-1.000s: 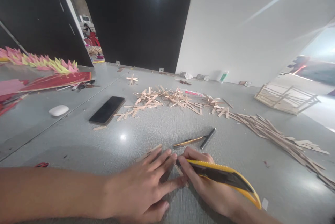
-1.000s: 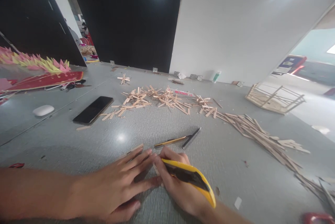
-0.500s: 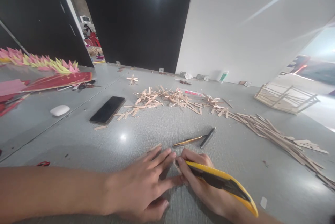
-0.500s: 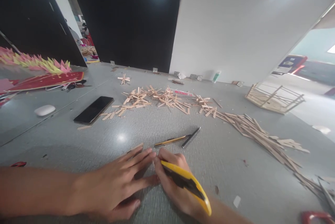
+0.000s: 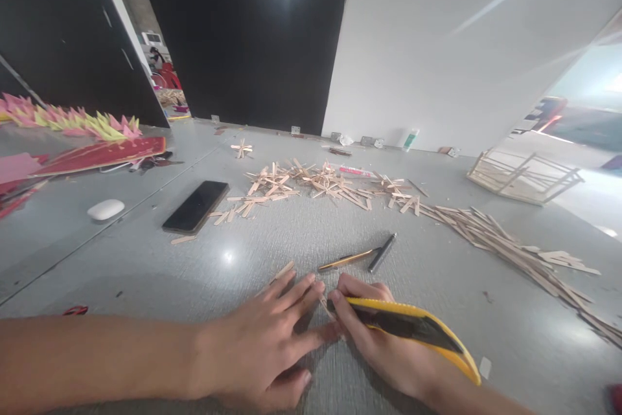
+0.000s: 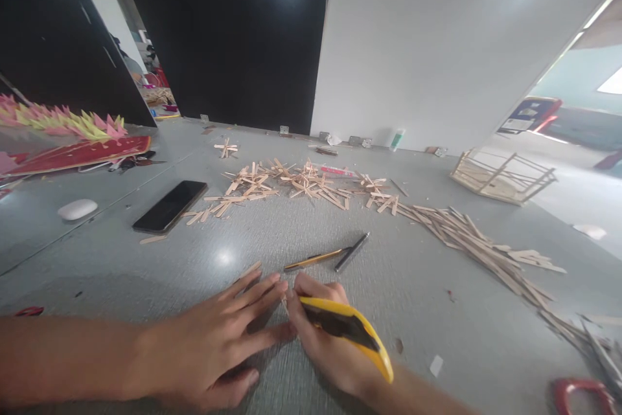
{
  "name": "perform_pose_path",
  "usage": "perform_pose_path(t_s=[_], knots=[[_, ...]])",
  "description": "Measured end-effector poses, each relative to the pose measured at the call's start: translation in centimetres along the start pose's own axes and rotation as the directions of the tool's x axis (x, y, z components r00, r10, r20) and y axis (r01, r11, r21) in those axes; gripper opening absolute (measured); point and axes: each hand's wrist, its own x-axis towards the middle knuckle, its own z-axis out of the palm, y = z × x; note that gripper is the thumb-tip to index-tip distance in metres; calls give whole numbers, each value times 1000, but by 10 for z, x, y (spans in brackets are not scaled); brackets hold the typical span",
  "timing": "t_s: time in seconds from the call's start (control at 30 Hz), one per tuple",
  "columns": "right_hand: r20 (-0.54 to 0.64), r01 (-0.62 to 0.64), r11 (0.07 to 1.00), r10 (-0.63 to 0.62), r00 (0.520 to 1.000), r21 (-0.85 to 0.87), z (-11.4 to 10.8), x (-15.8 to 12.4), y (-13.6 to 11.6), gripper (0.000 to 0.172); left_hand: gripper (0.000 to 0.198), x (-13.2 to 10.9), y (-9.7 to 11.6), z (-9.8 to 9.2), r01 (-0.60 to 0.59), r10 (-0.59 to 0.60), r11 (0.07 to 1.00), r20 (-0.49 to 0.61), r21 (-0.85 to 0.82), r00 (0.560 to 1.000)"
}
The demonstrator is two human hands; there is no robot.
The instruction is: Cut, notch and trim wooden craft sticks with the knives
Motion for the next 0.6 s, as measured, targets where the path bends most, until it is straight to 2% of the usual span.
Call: perform_pose_path(t_s=[0.1,0.3,0.47,0.6], knots=[[30,-56,998,55,998,26,-1,1,0,42,67,0,-1,1,-7,7,1000,-16,-16,1000],[61,-93,994,90,994,51,-3,3,-1,45,69,1,0,1,0,0,1000,-14,-24,1000],[13,-74,997,74,997,35,0,3,-1,44,67,0,0,1,-6,6,999,-1,-32,1000],[-44,-4,1000,4,999,5,1,4,-2,43,68,0,-1,1,-6,6,1000,16,-22,1000]])
